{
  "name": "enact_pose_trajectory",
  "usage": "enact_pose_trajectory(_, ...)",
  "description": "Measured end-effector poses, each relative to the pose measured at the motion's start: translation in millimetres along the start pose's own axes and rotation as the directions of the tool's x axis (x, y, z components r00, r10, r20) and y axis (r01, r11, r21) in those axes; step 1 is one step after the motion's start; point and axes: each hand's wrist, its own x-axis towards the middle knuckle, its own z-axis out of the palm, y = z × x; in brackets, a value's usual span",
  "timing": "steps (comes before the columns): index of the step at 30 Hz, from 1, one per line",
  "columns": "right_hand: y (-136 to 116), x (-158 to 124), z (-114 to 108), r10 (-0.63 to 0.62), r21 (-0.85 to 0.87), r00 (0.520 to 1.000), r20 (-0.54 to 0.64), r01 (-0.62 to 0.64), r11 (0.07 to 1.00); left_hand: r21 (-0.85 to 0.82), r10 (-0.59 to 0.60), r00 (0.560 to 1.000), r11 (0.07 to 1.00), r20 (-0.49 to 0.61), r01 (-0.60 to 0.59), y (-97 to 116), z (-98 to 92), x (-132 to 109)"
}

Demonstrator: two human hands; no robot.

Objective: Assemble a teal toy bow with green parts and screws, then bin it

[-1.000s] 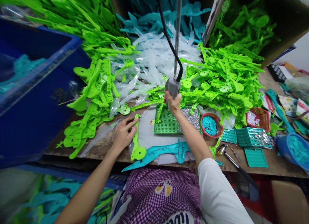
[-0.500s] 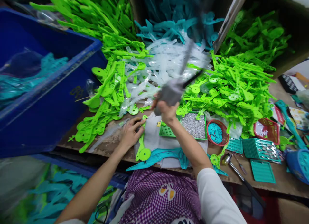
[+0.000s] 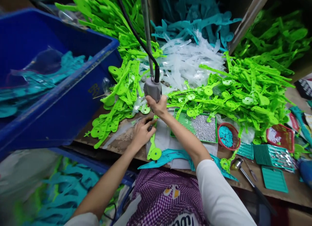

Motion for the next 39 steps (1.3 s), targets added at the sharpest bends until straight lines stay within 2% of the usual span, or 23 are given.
enact_pose_trajectory(8,0,-2,3,-0.004,-0.105,0.999,0.053,0.009,0.994,-0.007,-0.01,1.0,1.0,-0.01,0.01,1,1.1,-1)
enact_pose_trajectory(15,2,-2,4,0.019,-0.198,0.98,0.201,0.022,0.98,-0.021,-0.025,1.0,0.999,-0.002,0.025,0,2.3,-1)
enact_pose_trajectory(19,3,-5,8,0.001,-0.246,0.98,0.201,0.049,0.968,-0.02,-0.019,1.0,1.0,0.003,0.019,-2,2.6,0)
enact_pose_trajectory(22,-5,-3,5,0.045,-0.236,0.99,0.134,-0.013,0.972,-0.022,-0.005,1.0,1.0,0.002,0.005,-2,2.0,0)
enact_pose_trajectory(25,-27,-6,-17,0.054,-0.139,0.994,-0.098,-0.068,0.988,-0.044,0.004,1.0,0.999,0.007,-0.004,-4,3.1,0)
enact_pose_trajectory(27,-46,-16,-43,-0.001,-0.08,0.977,-0.214,-0.017,0.997,-0.073,0.02,1.0,0.997,0.008,-0.019,-7,4.7,1)
enact_pose_trajectory(29,-63,-31,-72,-0.063,-0.082,0.97,-0.233,0.045,0.996,-0.127,0.045,0.999,0.991,-0.014,-0.046,-10,5.3,3)
enact_pose_trajectory(31,-71,-48,-98,-0.086,-0.124,0.964,-0.251,0.056,0.991,-0.191,0.041,0.996,0.98,-0.082,-0.056,-12,3.3,4)
enact_pose_trajectory(35,-65,-68,-127,-0.088,-0.155,0.916,-0.392,0.028,0.987,-0.288,-0.117,0.965,0.956,-0.234,0.047,-9,-9.1,-7)
enact_pose_trajectory(37,-57,-68,-131,-0.117,-0.153,0.906,-0.408,0.059,0.987,-0.351,-0.233,0.955,0.923,-0.187,0.156,-9,-16.4,-21)
enact_pose_trajectory(39,-51,-61,-132,-0.155,-0.135,0.901,-0.405,0.109,0.985,-0.412,-0.337,0.941,0.864,-0.041,0.291,-11,-22.1,-38)
